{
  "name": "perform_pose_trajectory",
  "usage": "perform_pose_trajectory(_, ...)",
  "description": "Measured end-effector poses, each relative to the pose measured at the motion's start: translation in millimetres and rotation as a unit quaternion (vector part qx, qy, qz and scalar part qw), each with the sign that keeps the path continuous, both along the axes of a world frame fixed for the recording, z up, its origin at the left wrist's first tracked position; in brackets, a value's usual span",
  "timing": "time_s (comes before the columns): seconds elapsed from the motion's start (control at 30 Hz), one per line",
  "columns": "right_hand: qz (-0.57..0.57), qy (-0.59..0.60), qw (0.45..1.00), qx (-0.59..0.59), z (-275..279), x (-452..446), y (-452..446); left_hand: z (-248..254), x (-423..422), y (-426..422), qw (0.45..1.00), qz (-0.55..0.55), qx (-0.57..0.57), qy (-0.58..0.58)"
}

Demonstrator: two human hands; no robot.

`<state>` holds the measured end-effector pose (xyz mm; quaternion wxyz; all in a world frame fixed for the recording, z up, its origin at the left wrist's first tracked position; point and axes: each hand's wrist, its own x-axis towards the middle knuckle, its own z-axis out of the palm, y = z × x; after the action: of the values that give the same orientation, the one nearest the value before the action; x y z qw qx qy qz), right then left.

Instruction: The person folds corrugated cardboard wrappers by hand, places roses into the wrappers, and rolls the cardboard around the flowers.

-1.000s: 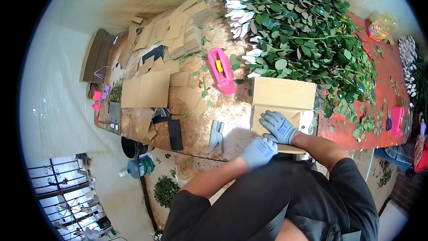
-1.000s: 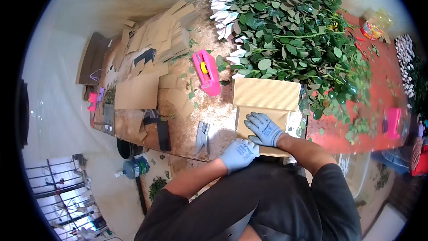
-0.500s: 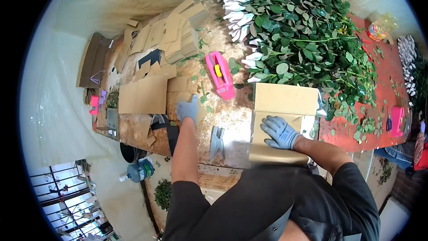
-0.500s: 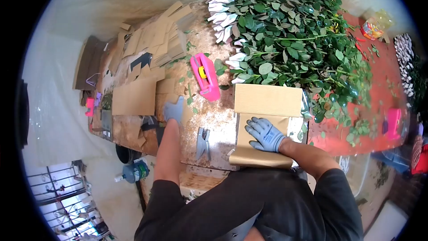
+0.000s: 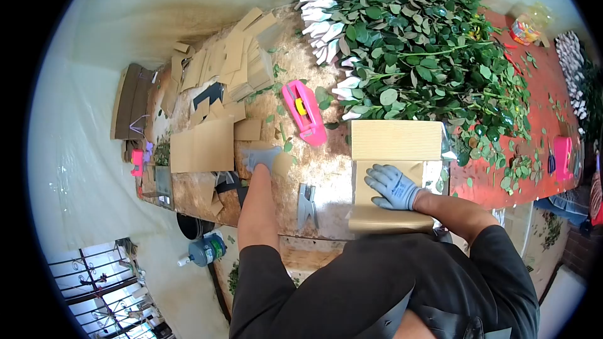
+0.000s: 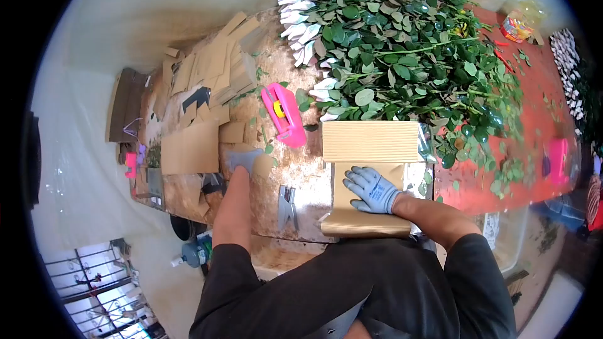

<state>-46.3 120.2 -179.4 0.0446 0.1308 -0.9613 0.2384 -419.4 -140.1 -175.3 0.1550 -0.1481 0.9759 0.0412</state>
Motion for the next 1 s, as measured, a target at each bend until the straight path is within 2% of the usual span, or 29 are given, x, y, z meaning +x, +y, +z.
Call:
perform_pose_trajectory(0.07, -0.002, 0.004, 1.000, -0.001, -1, 0, 0, 7, 1, 1, 0.999, -0.009, 0.005, -0.039)
perform_pose_trajectory(0.13, -0.002, 0.005, 1.000, 0.000, 1, 0, 0, 31, 14, 15, 0.995, 0.070, -0.011, -0.064)
perform_pose_trajectory(0.27, -0.001, 0.009, 1.000, 0.003, -2, 2, -1, 16, 6, 7, 0.995, 0.051, -0.051, -0.061)
perform_pose_trajectory(0.37, -0.003, 0.015, 1.000, 0.005, -3, 2, -2, 13, 11, 0, 0.999, 0.011, -0.007, -0.049)
perform_pose_trajectory(0.47, -0.002, 0.016, 1.000, 0.008, -4, 2, 0, -2, 7, -21, 1.000, -0.014, -0.006, 0.008)
perform_pose_trajectory(0.53, -0.002, 0.014, 1.000, 0.004, -5, 3, -2, -1, 13, -36, 0.994, -0.053, 0.019, 0.095)
perform_pose_trajectory(0.57, -0.001, 0.017, 1.000, 0.002, -7, 3, -1, -1, 14, -41, 0.994, -0.053, 0.018, 0.095)
perform_pose_trajectory(0.77, -0.003, 0.031, 0.999, 0.008, -7, 3, -2, 0, 18, -54, 0.977, -0.098, 0.088, 0.170)
perform_pose_trajectory(0.83, 0.000, 0.032, 0.999, 0.013, -7, 3, -2, 5, 17, -56, 0.961, -0.072, 0.191, 0.186)
perform_pose_trajectory(0.87, -0.001, 0.033, 0.999, 0.014, -7, 3, -3, 2, 14, -59, 0.960, -0.071, 0.194, 0.188)
perform_pose_trajectory(0.93, -0.001, 0.034, 0.999, 0.016, -6, 3, -3, -9, 2, -71, 0.923, -0.036, 0.311, 0.222)
perform_pose_trajectory(1.0, -0.005, 0.048, 0.999, 0.011, -6, 4, -4, -8, -10, -76, 0.912, 0.011, 0.346, 0.222)
